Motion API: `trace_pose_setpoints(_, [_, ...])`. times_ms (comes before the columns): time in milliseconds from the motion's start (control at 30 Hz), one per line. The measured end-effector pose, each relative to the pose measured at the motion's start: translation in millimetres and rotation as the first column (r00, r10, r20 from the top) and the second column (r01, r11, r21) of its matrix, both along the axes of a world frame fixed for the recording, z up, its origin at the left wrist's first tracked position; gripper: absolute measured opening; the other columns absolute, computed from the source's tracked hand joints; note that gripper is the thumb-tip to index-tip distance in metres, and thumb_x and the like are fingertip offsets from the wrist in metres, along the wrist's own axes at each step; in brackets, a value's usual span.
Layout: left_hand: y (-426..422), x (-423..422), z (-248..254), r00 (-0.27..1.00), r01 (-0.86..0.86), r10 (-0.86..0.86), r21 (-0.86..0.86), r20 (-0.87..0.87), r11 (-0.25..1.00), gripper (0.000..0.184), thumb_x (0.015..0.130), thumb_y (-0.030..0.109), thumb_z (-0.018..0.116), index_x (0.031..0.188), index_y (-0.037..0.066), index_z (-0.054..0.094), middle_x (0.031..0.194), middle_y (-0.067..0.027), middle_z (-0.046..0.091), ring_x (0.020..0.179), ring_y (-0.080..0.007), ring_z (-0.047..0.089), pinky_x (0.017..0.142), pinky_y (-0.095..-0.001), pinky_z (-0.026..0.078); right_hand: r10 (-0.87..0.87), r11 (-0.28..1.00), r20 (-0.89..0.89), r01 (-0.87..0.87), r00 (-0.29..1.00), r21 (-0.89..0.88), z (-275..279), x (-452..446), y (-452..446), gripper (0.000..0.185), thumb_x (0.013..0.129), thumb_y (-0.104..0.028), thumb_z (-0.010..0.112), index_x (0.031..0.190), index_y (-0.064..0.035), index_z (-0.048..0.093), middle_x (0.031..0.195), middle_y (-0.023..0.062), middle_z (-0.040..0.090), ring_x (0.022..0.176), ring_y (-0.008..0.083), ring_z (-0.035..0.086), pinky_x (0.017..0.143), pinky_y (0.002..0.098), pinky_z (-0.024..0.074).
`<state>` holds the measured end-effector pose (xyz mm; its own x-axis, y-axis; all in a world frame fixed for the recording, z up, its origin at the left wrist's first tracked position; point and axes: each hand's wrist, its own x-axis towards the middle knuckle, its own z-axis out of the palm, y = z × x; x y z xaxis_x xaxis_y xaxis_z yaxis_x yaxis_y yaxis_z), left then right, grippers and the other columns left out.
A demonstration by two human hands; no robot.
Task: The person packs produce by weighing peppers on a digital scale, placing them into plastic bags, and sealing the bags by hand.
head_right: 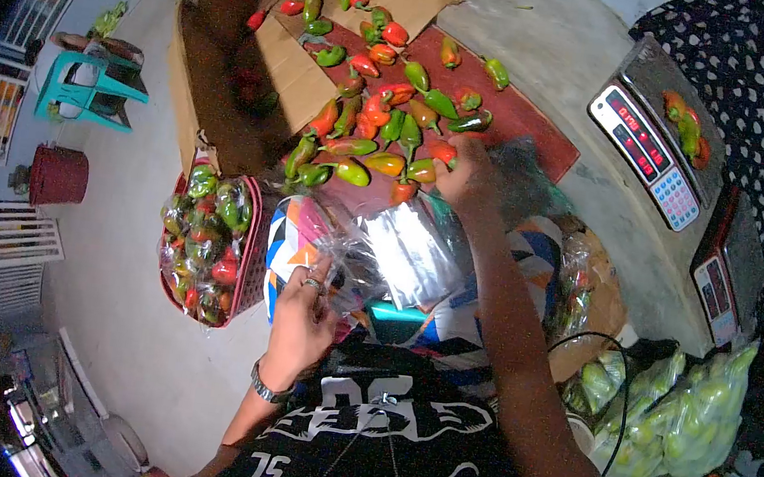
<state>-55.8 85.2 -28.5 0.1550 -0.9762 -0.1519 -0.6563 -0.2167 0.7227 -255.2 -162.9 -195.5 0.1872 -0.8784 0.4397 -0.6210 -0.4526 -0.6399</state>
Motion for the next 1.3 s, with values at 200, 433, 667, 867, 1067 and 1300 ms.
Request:
trace_pose_setpoints(200, [-4, -2, 3, 1.000, 0.001, -0.001, -0.013, 0.005, 1.000, 0.074, 0.072, -0.012, 0.064, 0.145, -0.004, 0.053, 0.091, -0.0126, 0.051, 0.066, -0.0215, 0.055, 0.063, -0.0337, 0.049, -0.153, 0.974, 0.263, 0.101, 0.953, 0.202, 13, -8, -9, 0.031, 0.082, -0.015, 0.080, 0.105, -0.0035, 0.063, 0.097, 0.0153, 0.067, 0.095, 0.0314, 0.069, 0.080, 0.0423, 0.0552])
trace_pose_setpoints(433, [-13, -8, 11, 0.997, 0.060, -0.059, -0.009, 0.058, 0.998, 0.073, 0.074, -0.010, 0.070, 0.145, -0.005, 0.052, 0.098, -0.0170, 0.056, 0.066, -0.0262, 0.062, 0.063, -0.0365, 0.052, -0.519, 0.852, 0.147, 0.523, 0.842, 0.015, 46, -134, -95, 0.033, 0.081, -0.024, 0.082, 0.108, -0.0064, 0.072, 0.103, 0.0166, 0.071, 0.098, 0.0300, 0.068, 0.088, 0.0411, 0.0532])
trace_pose_setpoints(667, [-13, -12, 10, 0.999, 0.018, -0.019, 0.022, 0.029, 1.000, 0.078, 0.070, -0.012, 0.066, 0.146, -0.002, 0.052, 0.095, -0.0134, 0.052, 0.069, -0.0227, 0.057, 0.064, -0.0332, 0.049, -0.562, 0.792, -0.235, 0.435, 0.793, -0.428, 89, -289, -207, 0.039, 0.085, -0.009, 0.073, 0.123, -0.0143, 0.071, 0.125, 0.0179, 0.063, 0.115, 0.0376, 0.061, 0.100, 0.0446, 0.0502])
trace_pose_setpoints(867, [-20, -15, 14, 0.998, 0.008, -0.011, 0.042, 0.058, 0.999, 0.080, 0.069, -0.014, 0.064, 0.147, -0.001, 0.051, 0.094, -0.0115, 0.048, 0.068, -0.0214, 0.053, 0.063, -0.0322, 0.047, -0.642, 0.748, -0.579, 0.577, 0.503, -0.328, 97, -296, -206, 0.044, 0.087, -0.027, 0.073, 0.130, -0.0237, 0.067, 0.132, 0.0105, 0.062, 0.127, 0.0327, 0.055, 0.107, 0.0493, 0.0422])
trace_pose_setpoints(1067, [-25, -14, 16, 0.996, 0.043, -0.047, 0.044, 0.079, 0.998, 0.072, 0.075, -0.013, 0.062, 0.146, -0.003, 0.051, 0.094, -0.0136, 0.051, 0.066, -0.0238, 0.059, 0.062, -0.0358, 0.051, -0.645, 0.764, -0.454, 0.500, 0.615, -0.407, 92, -302, -195, 0.037, 0.089, -0.044, 0.071, 0.116, -0.0201, 0.075, 0.126, 0.0117, 0.067, 0.119, 0.0352, 0.059, 0.103, 0.0512, 0.0442])
trace_pose_setpoints(1300, [-26, -15, 17, 0.997, 0.037, -0.040, 0.054, 0.071, 0.998, 0.073, 0.075, -0.013, 0.061, 0.146, -0.004, 0.051, 0.094, -0.0141, 0.051, 0.066, -0.0243, 0.059, 0.062, -0.0363, 0.051, -0.750, 0.616, -0.459, 0.755, 0.477, -0.224, 115, -421, -220, 0.053, 0.087, -0.050, 0.065, 0.134, -0.0252, 0.069, 0.129, 0.0143, 0.070, 0.120, 0.0354, 0.065, 0.103, 0.0435, 0.0492])
